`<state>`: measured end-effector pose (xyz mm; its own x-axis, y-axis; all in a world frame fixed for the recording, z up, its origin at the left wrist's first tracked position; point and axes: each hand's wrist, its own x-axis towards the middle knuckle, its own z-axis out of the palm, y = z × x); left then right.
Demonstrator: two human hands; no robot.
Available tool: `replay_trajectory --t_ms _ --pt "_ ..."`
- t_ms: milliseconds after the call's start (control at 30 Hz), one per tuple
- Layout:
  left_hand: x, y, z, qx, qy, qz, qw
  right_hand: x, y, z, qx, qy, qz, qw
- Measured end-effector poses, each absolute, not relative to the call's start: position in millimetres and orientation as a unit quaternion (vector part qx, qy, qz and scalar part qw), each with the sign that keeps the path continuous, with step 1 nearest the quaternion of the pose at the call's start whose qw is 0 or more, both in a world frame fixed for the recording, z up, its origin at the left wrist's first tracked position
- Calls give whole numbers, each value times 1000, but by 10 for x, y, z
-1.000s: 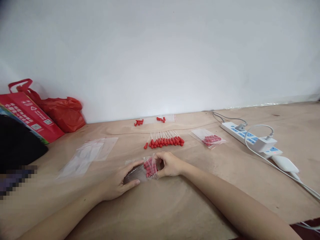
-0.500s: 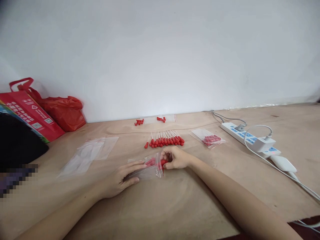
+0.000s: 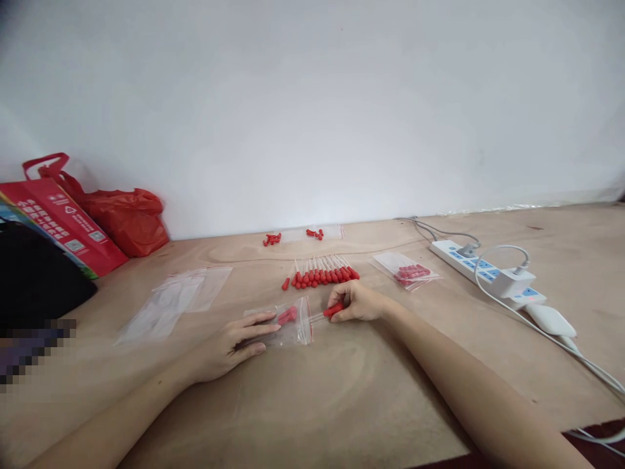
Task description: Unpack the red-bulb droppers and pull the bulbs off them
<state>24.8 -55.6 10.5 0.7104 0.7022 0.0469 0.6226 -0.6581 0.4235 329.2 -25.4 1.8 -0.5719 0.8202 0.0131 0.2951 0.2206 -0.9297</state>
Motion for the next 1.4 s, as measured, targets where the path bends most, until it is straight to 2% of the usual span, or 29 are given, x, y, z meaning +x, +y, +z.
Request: replay_trajectory --t_ms 233,433,533,600,700,767,833,900,1167,1267,1400 --pt "82 -487 187 902 383 80 184 3417 -162 5 -376 -665 565 312" --pt "60 -514 263 898 395 57 183 3674 -21 39 -407 -522 574 481" --pt "50 -519 282 896 389 70 201 3617 65 92 -419 -467 533 567" --pt "44 -473 260 883 401 119 214 3437 135 120 -432 -487 478 590" --pt "57 -279 169 824 451 238 245 3024 257 138 -446 -590 347 576" --pt "85 -76 98 748 498 309 311 2735 341 132 -439 -676 216 552" --pt "129 148 45 645 532 362 412 2490 412 111 -423 -749 113 498" --pt "188 348 20 612 536 367 451 2308 459 75 -426 -798 52 424" --pt "440 597 43 599 489 361 522 2104 426 -50 -393 -849 58 349" --pt "489 573 19 617 475 354 519 2127 387 -29 -383 -840 96 371" --pt "527 581 -55 632 477 365 490 2210 309 1 -399 -792 136 442"
